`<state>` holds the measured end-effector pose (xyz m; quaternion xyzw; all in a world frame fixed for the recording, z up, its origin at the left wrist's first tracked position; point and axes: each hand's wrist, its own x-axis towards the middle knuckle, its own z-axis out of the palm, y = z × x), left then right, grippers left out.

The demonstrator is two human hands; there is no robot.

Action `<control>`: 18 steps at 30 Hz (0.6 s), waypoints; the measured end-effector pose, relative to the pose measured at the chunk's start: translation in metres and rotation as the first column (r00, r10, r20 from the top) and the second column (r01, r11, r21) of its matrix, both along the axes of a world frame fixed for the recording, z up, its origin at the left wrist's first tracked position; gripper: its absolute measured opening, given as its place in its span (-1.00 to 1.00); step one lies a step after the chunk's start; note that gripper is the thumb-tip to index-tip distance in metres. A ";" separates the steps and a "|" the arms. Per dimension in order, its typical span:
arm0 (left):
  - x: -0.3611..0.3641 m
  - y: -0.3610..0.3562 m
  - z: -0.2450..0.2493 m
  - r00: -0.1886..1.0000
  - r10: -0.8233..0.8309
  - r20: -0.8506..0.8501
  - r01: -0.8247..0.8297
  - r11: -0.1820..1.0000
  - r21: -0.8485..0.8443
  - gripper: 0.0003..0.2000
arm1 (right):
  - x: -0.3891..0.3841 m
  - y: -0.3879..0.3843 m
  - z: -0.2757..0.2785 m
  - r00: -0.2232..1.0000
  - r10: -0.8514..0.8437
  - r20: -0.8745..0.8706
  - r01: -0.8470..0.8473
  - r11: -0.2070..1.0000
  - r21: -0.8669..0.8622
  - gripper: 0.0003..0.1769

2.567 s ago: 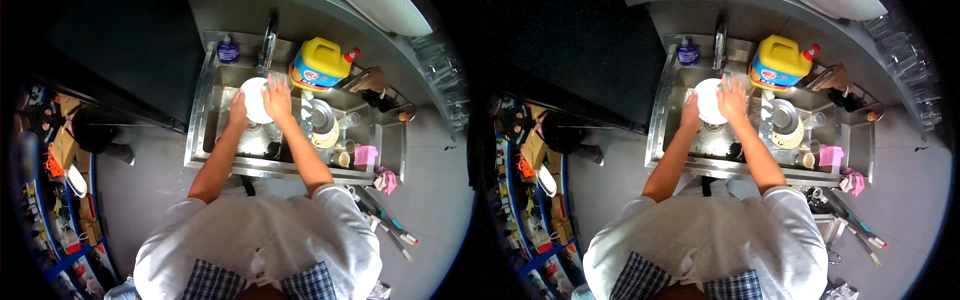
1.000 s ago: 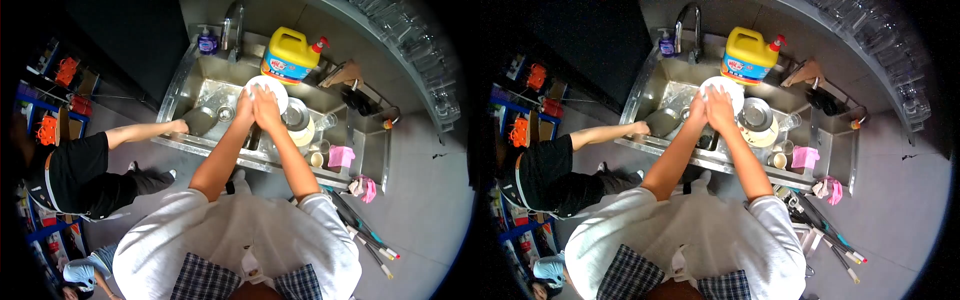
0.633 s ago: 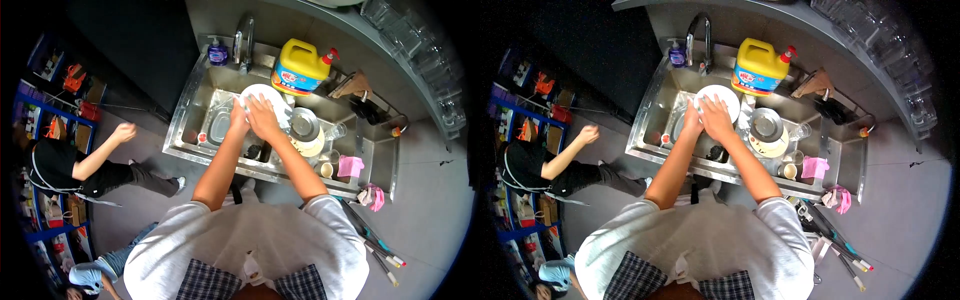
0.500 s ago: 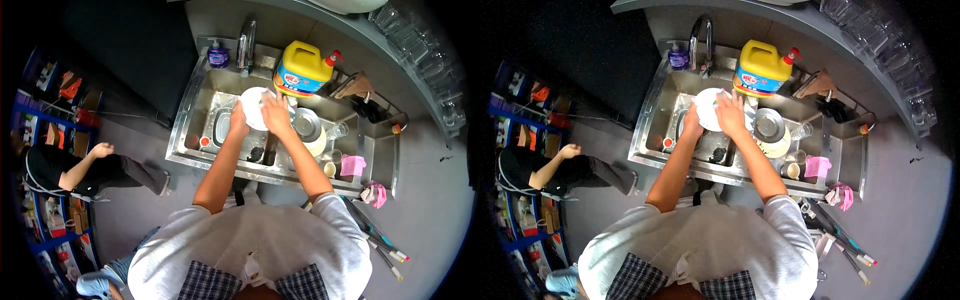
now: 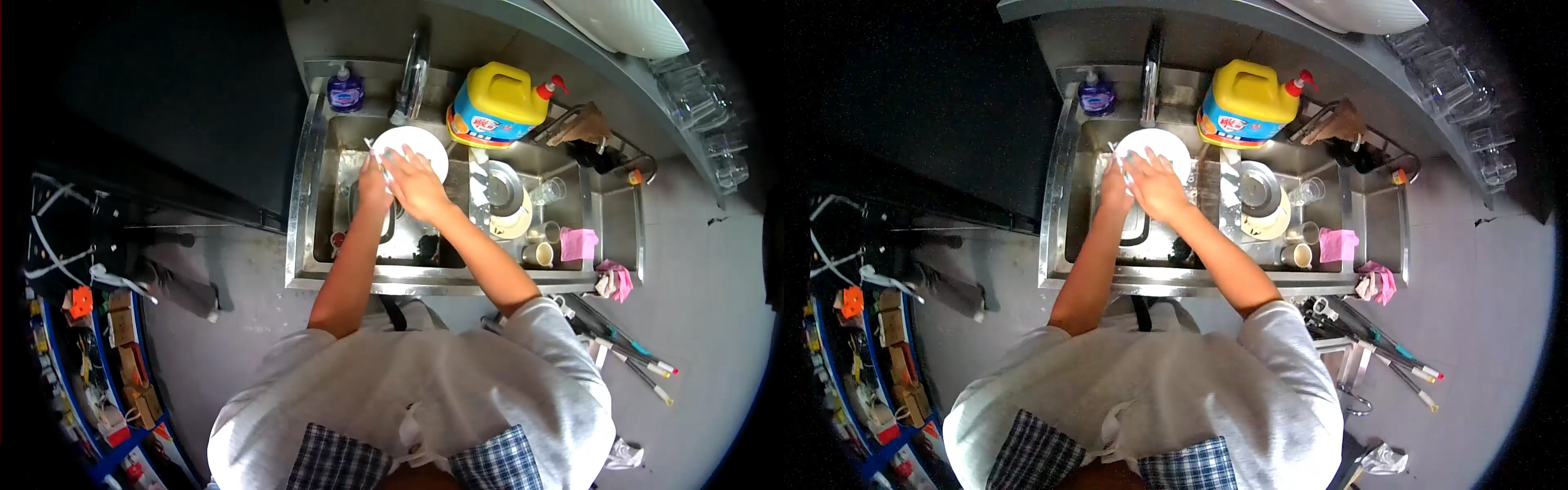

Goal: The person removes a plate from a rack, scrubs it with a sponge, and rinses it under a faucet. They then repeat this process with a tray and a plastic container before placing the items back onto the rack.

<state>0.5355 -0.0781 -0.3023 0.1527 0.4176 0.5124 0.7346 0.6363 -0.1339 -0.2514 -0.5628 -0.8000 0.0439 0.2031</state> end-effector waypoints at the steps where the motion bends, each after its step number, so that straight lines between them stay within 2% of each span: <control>1: -0.007 0.003 -0.004 0.992 -0.006 0.122 0.001 0.999 0.039 -0.60 | 0.004 -0.006 -0.001 0.998 -0.043 0.039 0.044 0.999 -0.025 -0.45; 3: -0.007 0.003 -0.008 0.989 -0.058 0.134 0.050 0.997 0.058 -0.61 | 0.028 -0.013 -0.002 0.986 -0.099 0.131 0.108 0.992 -0.064 -0.45; 5: -0.001 -0.004 -0.015 0.996 -0.070 0.056 0.065 0.994 0.092 -0.63 | 0.036 0.007 -0.003 0.929 -0.343 0.140 0.346 0.938 0.006 -0.47; 7: 0.002 0.008 -0.022 0.992 -0.048 0.113 0.035 0.994 0.108 -0.67 | 0.038 0.012 0.005 0.922 -0.385 -0.039 0.383 0.922 -0.050 -0.40; 9: -0.003 0.006 -0.026 0.993 -0.038 0.108 0.024 0.992 0.123 -0.68 | 0.050 0.006 0.009 0.856 -0.343 -0.386 0.310 0.939 -0.147 -0.31; 10: -0.006 0.007 -0.029 0.987 -0.059 0.147 0.045 0.994 0.099 -0.66 | 0.065 0.008 -0.019 0.802 -0.351 -0.483 0.356 0.931 -0.085 -0.31; 11: -0.005 0.003 -0.035 0.991 -0.064 0.120 0.056 0.996 0.063 -0.66 | 0.065 0.003 -0.014 0.528 -0.495 -0.690 0.313 0.869 -0.384 -0.35; 12: -0.001 0.001 -0.040 0.992 -0.076 0.096 0.073 0.997 0.033 -0.65 | 0.068 0.000 -0.017 0.232 -0.586 -0.776 0.110 0.809 -0.577 -0.38; 13: 0.005 0.003 -0.042 0.993 -0.094 0.075 0.094 0.996 0.010 -0.65 | 0.074 -0.001 -0.018 -0.073 -0.675 -0.734 -0.142 0.736 -0.662 -0.40; 14: 0.012 0.006 -0.063 0.988 -0.136 -0.077 0.142 0.987 0.080 -0.59 | 0.077 0.000 -0.024 -0.020 -0.645 -0.764 -0.077 0.763 -0.642 -0.43; 15: 0.015 0.011 -0.077 0.932 -0.081 -0.352 0.160 0.966 0.202 -0.58 | 0.077 0.000 -0.034 0.038 -0.621 -0.783 -0.017 0.783 -0.621 -0.45; 16: 0.015 0.015 -0.088 0.806 0.014 -0.592 0.209 0.929 0.307 -0.58 | 0.073 -0.003 -0.041 0.099 -0.598 -0.795 0.037 0.801 -0.598 -0.47; 17: 0.016 0.017 -0.094 0.619 0.144 -0.772 0.286 0.874 0.393 -0.57 | 0.067 -0.005 -0.038 0.251 -0.662 -0.707 0.122 0.746 -0.655 -0.51; 18: 0.019 0.016 -0.092 0.599 0.030 -0.800 0.320 0.907 0.274 -0.56 | 0.061 -0.004 -0.027 0.388 -0.705 -0.593 0.218 0.696 -0.684 -0.54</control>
